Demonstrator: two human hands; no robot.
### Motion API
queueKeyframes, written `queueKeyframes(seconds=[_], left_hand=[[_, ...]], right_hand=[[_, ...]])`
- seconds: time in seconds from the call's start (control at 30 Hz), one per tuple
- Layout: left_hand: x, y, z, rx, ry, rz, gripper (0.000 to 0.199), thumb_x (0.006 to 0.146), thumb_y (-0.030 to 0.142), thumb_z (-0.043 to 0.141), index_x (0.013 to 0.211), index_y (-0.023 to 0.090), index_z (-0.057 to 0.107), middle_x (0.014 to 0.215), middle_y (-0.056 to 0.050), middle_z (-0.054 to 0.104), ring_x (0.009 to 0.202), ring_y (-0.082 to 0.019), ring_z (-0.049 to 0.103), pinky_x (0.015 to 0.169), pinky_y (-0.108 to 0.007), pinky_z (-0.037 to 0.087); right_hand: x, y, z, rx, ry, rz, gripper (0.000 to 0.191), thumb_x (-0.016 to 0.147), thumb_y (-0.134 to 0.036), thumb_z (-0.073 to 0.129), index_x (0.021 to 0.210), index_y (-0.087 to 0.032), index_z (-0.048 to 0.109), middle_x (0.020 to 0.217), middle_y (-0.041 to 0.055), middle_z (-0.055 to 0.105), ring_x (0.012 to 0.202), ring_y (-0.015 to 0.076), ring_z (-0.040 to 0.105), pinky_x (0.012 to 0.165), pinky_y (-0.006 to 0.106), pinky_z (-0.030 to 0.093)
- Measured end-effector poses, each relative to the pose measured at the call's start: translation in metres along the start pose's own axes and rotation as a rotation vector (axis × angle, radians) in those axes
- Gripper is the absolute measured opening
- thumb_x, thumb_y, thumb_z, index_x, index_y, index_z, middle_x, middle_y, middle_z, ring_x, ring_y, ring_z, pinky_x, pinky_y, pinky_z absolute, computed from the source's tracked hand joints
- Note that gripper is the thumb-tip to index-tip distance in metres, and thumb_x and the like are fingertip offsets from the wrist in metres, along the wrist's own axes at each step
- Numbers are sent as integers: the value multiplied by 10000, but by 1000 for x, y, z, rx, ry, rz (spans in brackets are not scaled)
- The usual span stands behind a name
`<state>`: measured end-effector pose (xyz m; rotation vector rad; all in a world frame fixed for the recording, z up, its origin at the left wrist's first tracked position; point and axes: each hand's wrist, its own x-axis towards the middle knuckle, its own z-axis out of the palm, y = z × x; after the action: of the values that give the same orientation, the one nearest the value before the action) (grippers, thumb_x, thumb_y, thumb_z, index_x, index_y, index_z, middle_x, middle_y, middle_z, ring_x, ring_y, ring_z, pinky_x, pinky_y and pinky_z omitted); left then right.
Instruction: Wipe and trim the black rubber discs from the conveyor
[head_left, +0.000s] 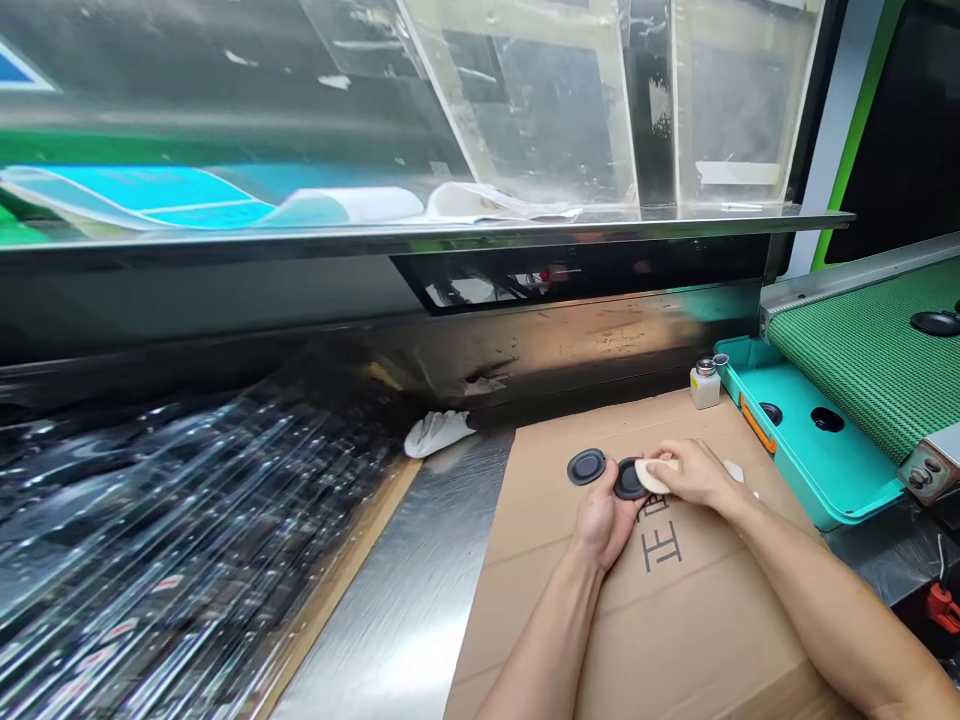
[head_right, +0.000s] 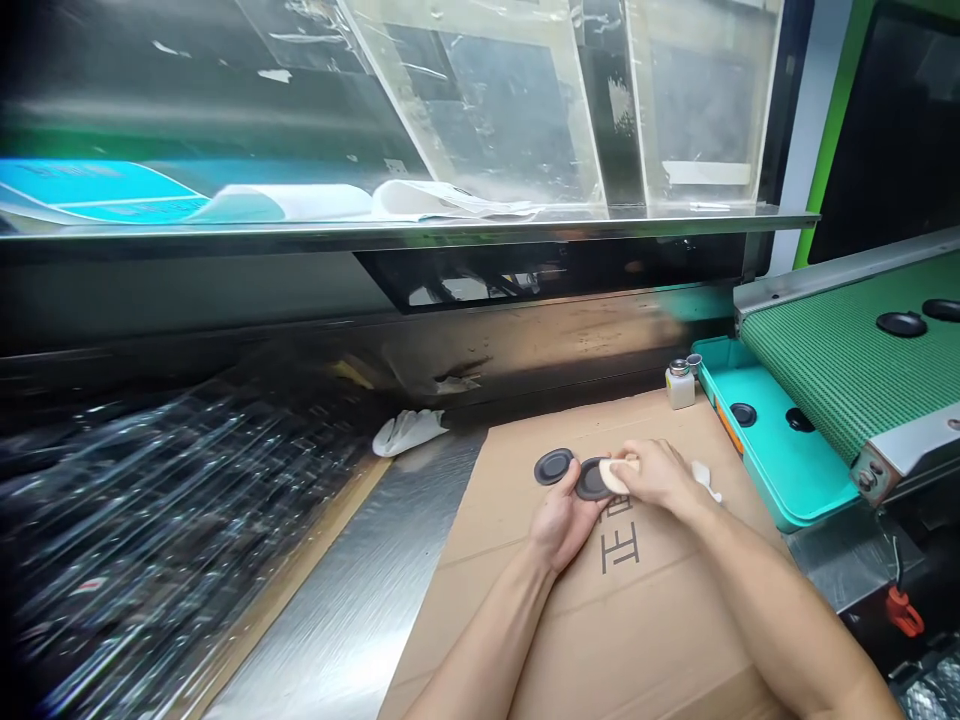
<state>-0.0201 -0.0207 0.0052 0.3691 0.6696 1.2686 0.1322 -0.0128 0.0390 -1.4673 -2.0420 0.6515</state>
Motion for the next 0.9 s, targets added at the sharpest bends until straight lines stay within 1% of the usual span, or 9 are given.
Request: queueKeyframes(seconds=[0.07,0.17,0.27,0.37,0.5,0.6,0.73,0.83,0.9], left_hand=[[1,-1,0,2,9,13,310,998,287,459,1003,87,695,1074,-160,736,1058,-262,689,986,-457,547],[1,-1,1,2,-2,-3,315,1002,281,454,1041,82,695,1090,-167,737,1054,-253,693,987,-434,549],[2,-1,1,-9,-3,-14,341,1007,285,440,1073,65,691,1107,-185,731,1083,-259,684,990,-419,548],[4,1,-2,-67,44,-6,333,1009,266,427,1070,73,690,1110,-181,730,1084,-249,686,995,-409,547],[6,2,-4,-106,72,13,324,1008,265,425,1120,92,675,1136,-180,722,1085,-261,687,988,-447,549],[5,3,-4,-143,69,-29,337,1009,272,414,1142,100,672,1155,-178,717,1103,-254,682,1007,-432,538],[4,3,-3,-147,75,4,338,1014,256,389,1116,104,674,1131,-169,724,1108,-255,679,1025,-450,523],[5,3,-4,-143,36,-70,356,1013,285,390,1113,95,674,1153,-179,713,1143,-262,662,1049,-441,509],[6,5,-4,-145,47,-63,360,1013,283,389,1089,71,670,1176,-200,698,1163,-266,652,1048,-422,512]], right_hand=[[-1,-3,2,-157,96,39,305,959,-433,500,1165,-278,663,985,41,741,896,215,666,748,274,428],[1,-13,13,-325,92,66,359,1011,-480,394,1247,-308,603,1000,57,740,867,232,673,732,292,420],[3,-20,21,-390,124,133,376,1034,-471,334,1270,-315,582,993,61,741,854,231,677,728,295,416],[0,-20,23,-385,96,97,388,1027,-486,339,1319,-354,558,999,50,743,865,239,680,719,299,419],[-5,-16,23,-361,90,168,441,1031,-495,289,1382,-378,528,1009,54,742,857,244,681,726,314,439],[-5,-15,24,-314,49,117,446,1014,-520,321,1407,-414,503,1072,36,734,911,246,677,761,322,456],[-6,-17,29,-284,77,217,483,1022,-508,277,1448,-389,469,1093,52,728,949,250,671,789,336,468],[-8,-22,33,-264,32,100,465,1013,-526,303,1439,-430,464,1107,25,726,943,244,672,780,330,471],[-7,-22,30,-269,24,76,445,1012,-527,307,1408,-442,492,1110,15,725,947,243,673,778,327,469]])
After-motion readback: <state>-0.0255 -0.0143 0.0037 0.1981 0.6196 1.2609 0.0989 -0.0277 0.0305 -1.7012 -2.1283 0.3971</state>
